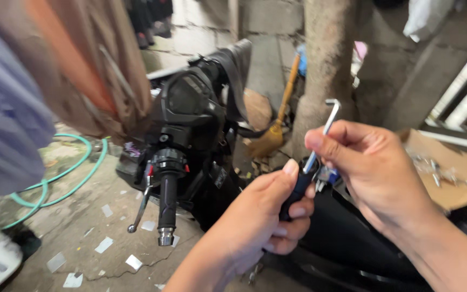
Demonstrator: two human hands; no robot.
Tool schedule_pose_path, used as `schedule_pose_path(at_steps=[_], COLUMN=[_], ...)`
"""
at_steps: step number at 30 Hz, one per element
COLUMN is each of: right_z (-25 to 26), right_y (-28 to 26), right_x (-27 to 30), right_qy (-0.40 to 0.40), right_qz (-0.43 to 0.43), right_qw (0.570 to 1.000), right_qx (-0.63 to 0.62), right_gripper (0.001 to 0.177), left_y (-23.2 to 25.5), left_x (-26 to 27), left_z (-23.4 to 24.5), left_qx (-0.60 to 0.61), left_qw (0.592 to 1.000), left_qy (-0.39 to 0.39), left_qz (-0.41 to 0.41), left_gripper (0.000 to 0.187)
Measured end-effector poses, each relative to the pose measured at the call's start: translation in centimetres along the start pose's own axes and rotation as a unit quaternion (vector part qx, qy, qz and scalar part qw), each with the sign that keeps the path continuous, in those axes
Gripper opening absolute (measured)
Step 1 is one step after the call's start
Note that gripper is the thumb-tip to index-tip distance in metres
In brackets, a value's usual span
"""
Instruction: The person assembles a small black plastic component using an Allen key and small metal hardware from a box. They repeatedly insert and tighten a screw into the component while seated on a scooter.
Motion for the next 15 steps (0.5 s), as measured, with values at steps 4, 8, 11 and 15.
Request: schedule_pose_path(at_steps=[4, 8, 11, 15], right_z=[0.2, -0.1, 0.1, 0.4], right_y=[-0.7, -3.2, -4.2, -4.8], right_x=[0.4, 0.2, 1.3, 4.1], right_qy=[-0.031, -0.108, -0.115, -0.094], right_qz=[0.02, 0.014, 0.01, 0.021], right_qw=[0.992, 0.986, 0.983, 0.988], right_qx=[0.117, 0.125, 0.142, 0.122], right_gripper=[0.021, 0.03, 0.026, 0.024], left_y=[-0.8, -1.2, -2.1, -3.9], left_x=[0.4, 1.2, 2.0, 2.5], left_z=[-1.4, -3.2, -4.0, -6.3], left_qx=[0.0, 0.015, 0.003, 0.014], left_qw=[0.999, 0.997, 0.995, 0.993], left_qy=[0.036, 0.063, 0.07, 0.09], left_qz=[-0.031, -0.046, -0.072, -0.077], left_gripper=[0.039, 0.04, 0.04, 0.039])
Point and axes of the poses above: each hand's wrist, its own x-axis away from the middle knuckle, its own z-axis out of the back of the hand, y = z × x, the point moved 1 cm from there along -x, towards the middle knuckle, and after that the axes turned 3 degrees about z, right-handed, at the moved point
